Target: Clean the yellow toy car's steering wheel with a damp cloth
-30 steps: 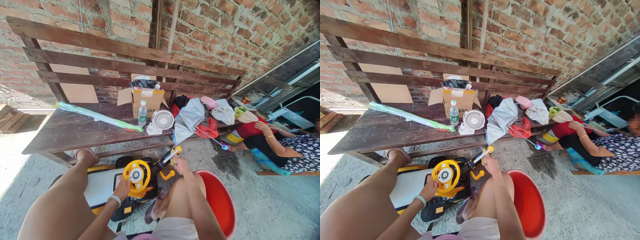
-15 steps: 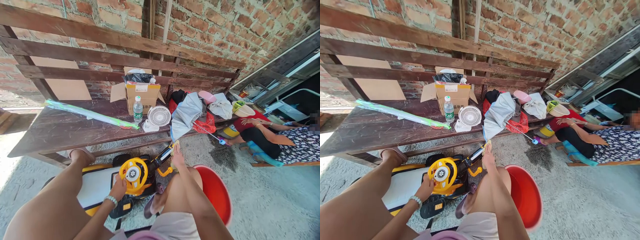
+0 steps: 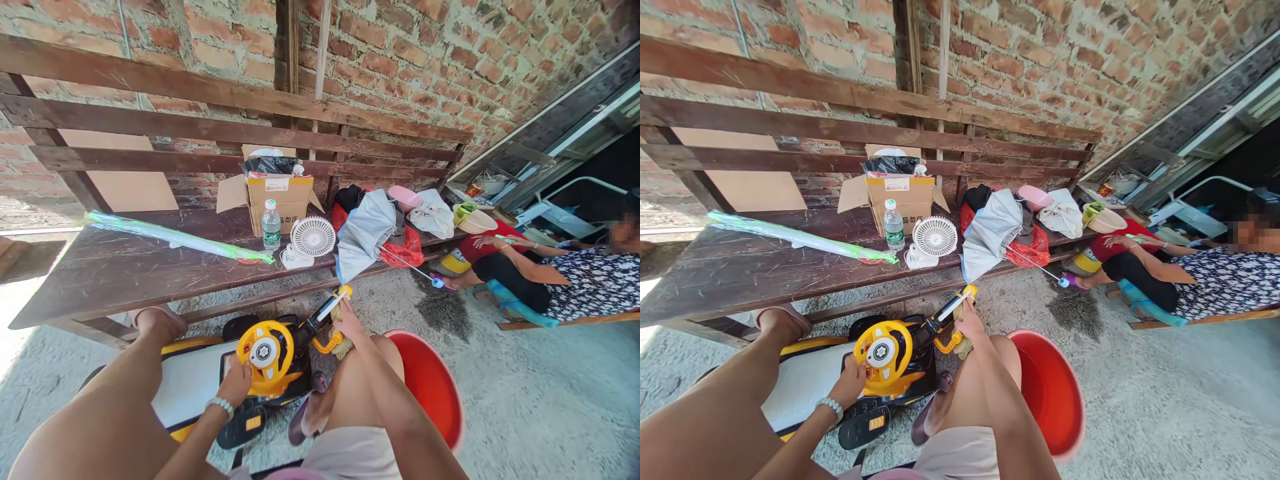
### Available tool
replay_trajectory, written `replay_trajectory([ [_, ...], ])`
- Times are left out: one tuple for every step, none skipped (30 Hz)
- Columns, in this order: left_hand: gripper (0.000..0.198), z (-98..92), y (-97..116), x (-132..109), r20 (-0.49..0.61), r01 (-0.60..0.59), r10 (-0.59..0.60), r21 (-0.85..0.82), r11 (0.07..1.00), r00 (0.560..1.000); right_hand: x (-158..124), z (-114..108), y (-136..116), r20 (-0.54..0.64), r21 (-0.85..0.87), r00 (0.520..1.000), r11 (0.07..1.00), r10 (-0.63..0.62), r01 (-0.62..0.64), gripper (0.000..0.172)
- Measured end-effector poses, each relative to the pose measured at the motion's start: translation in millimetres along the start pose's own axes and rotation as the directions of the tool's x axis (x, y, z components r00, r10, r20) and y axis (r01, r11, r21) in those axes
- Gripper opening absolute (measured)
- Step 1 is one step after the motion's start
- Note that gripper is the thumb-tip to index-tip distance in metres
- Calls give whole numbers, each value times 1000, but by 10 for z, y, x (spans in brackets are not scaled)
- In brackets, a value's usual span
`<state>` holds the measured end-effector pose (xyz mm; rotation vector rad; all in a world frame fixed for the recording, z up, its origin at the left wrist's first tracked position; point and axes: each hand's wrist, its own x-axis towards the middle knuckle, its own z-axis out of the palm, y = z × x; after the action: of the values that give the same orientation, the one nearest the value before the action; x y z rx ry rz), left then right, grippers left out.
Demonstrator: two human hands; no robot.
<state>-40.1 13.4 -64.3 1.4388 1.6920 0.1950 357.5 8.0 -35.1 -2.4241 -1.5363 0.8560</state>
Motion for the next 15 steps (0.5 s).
replay_trajectory([
  [10,10,-10,-6,-4,6,-6,-35,999,1000,5,-40,5,15,7,1000,1000,-10,9,104],
  [9,18,-19,-14,-4,14,-15,-74,997,1000,11,-82,10,31,8,999,1000,-20,19,107],
  [8,24,-27,-21,-7,13,-14,-108,994,1000,18,-121,15,46,6,998,1000,-31,31,110],
  [7,25,-33,-25,-24,-4,0,-128,992,1000,28,-154,18,64,3,997,999,-41,41,113],
  [6,21,-35,-26,-40,-20,15,-136,990,999,38,-179,19,79,3,996,999,-48,47,115],
  [6,13,-33,-23,-42,-25,20,-137,990,999,48,-194,17,87,10,995,999,-52,51,115],
  [7,1,-28,-16,-34,-20,15,-131,991,999,58,-196,12,82,24,995,998,-55,53,115],
  [8,-14,-21,-7,-21,-4,1,-121,993,1000,68,-186,5,65,43,996,998,-59,56,114],
  [11,-26,-13,1,-10,20,-21,-107,994,1000,77,-166,-3,40,66,997,996,-65,63,112],
  [13,-36,-7,8,-5,36,-37,-94,995,999,86,-138,-9,17,88,997,993,-76,75,111],
  [15,-39,-6,11,-8,33,-34,-86,996,999,96,-107,-11,-2,107,996,990,-93,93,109],
  [16,-36,-9,10,-24,7,-9,-81,997,1000,108,-76,-9,-12,125,993,985,-115,115,108],
  [17,-27,-18,6,-50,-33,29,-79,996,998,125,-52,-1,-16,145,991,980,-136,137,106],
  [18,-14,-31,1,-76,-72,67,-75,995,995,146,-36,11,-19,173,989,973,-150,151,103],
  [18,0,-45,-4,-99,-99,92,-67,993,991,172,-30,28,-26,213,988,965,-154,156,100],
])
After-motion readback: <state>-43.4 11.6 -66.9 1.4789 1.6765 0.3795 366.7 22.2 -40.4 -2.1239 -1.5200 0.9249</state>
